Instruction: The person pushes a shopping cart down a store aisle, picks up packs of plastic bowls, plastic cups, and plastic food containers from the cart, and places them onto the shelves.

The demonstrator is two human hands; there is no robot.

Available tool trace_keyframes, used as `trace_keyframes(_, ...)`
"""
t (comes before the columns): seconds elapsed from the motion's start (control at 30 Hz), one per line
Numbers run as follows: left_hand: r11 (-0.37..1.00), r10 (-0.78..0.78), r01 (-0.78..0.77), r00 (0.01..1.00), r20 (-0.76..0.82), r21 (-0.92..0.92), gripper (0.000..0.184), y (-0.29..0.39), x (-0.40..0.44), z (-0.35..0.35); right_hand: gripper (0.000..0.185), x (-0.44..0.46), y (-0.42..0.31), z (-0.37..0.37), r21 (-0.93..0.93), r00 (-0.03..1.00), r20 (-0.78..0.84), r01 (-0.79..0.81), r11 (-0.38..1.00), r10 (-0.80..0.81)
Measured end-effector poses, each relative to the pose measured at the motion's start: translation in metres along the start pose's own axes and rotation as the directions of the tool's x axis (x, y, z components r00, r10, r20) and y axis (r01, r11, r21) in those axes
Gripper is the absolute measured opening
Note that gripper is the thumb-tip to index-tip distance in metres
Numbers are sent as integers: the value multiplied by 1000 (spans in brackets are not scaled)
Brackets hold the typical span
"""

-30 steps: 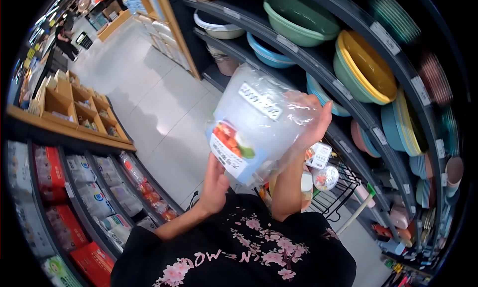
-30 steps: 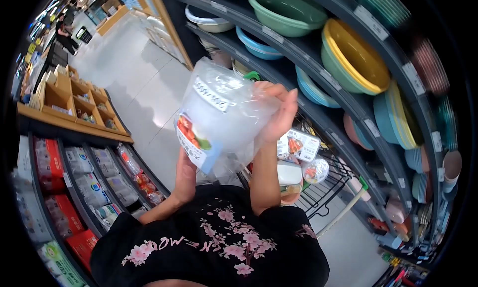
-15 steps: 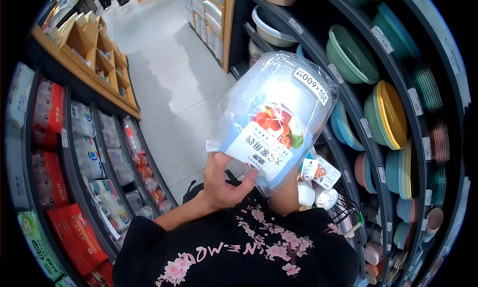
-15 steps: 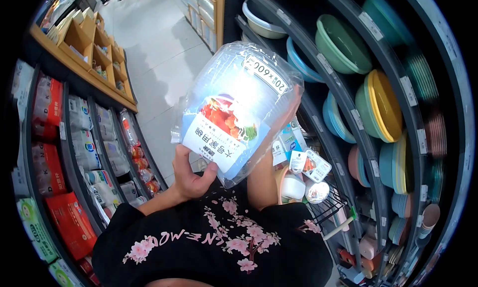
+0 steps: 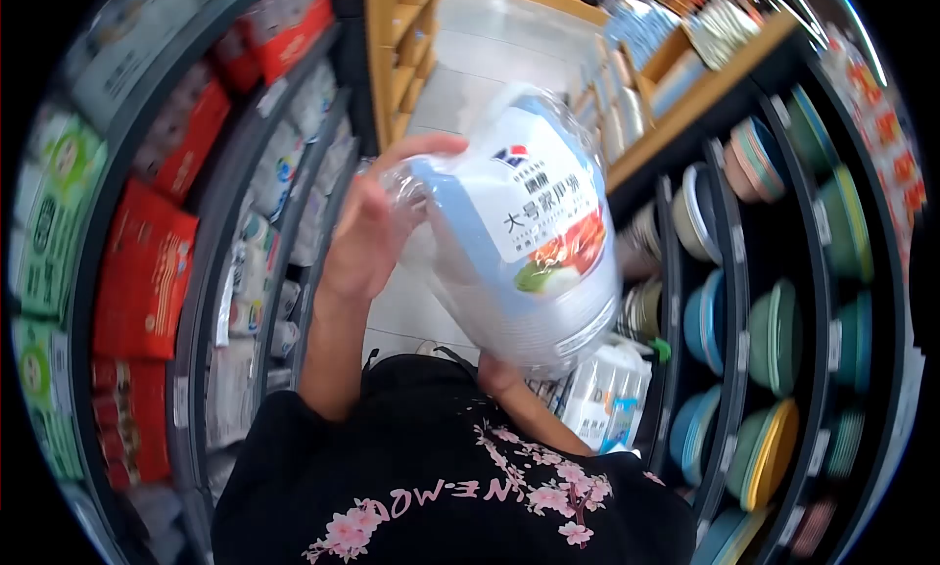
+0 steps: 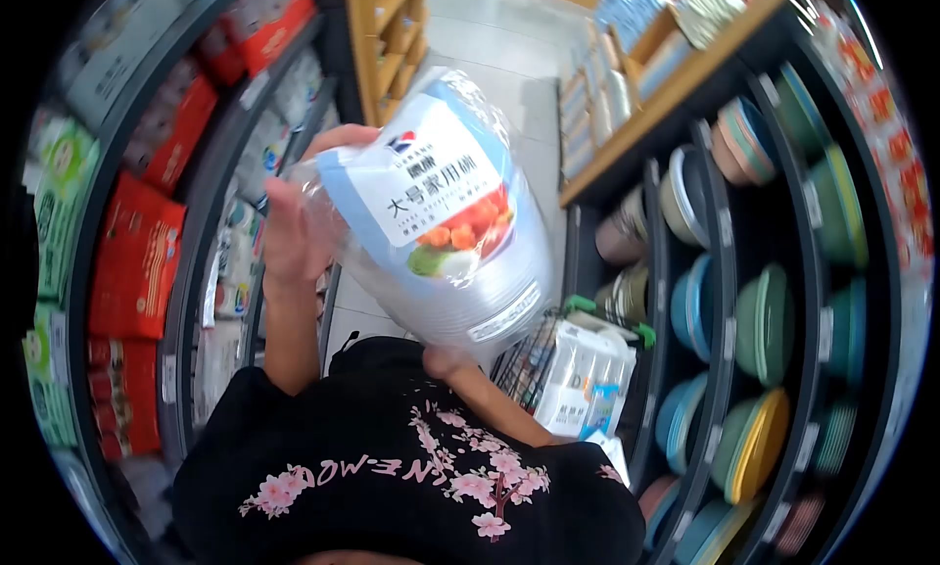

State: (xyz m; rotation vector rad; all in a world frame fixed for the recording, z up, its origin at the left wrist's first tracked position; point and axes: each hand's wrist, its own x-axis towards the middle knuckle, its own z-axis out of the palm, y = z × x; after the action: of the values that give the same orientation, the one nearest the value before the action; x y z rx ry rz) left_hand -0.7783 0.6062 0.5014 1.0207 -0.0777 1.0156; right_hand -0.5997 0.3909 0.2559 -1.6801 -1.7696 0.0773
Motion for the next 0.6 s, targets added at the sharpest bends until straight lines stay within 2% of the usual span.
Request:
trace_keyframes(0.03, 992, 38, -40, 999, 18, 120, 93, 8, -1, -14, 48, 18, -11, -5, 23, 999, 36, 40, 999, -41)
trace_keyframes(0.1, 989, 90, -79, 992, -88, 127, 96, 27, -11, -21, 37, 68, -62, -34, 98, 974, 70, 210, 973, -217)
trace_keyframes(0.13, 989, 117, -101, 981, -153, 111, 99, 33, -16, -22, 37, 83, -74, -35, 123, 964, 97, 234, 964, -247)
trace_keyframes(0.2, 983, 181, -164, 950, -254, 88, 99, 36, -29, -25, 41, 105, -94, -36, -50, 829, 192, 543, 838, -525)
trace_keyframes(0.23, 975, 223, -217, 921, -318, 53, 99, 37, -37, -27, 41, 112, -107, -39, -19, 807, 211, 567, 824, -551)
trace_keyframes(0.27, 967, 241, -256, 916, -319, -4, 90, 37, -47, -33, 36, 120, -121, -43, 118, 854, 319, 395, 911, -411)
trace_keyframes(0.3, 960, 269, -279, 896, -353, 22, 90, 40, -56, -36, 31, 124, -128, -42, 221, 851, 449, 189, 957, -272)
trace_keyframes(0.33, 962, 258, -274, 881, -396, 15, 82, 42, -66, -35, 31, 122, -122, -38, 247, 826, 473, 210, 946, -307)
trace_keyframes(0.4, 952, 272, -306, 831, -485, 9, 62, 47, -84, -34, 32, 113, -108, -27, 180, 758, 471, 419, 890, -452)
trace_keyframes(0.53, 925, 353, -362, 708, -612, 116, 56, 58, -113, -23, 35, 133, -142, -41, 422, 627, 526, 394, 817, -574)
trace_keyframes(0.6, 915, 368, -380, 659, -656, 131, 49, 61, -129, -16, 40, 134, -146, -40, 527, 601, 317, 532, 663, -734)
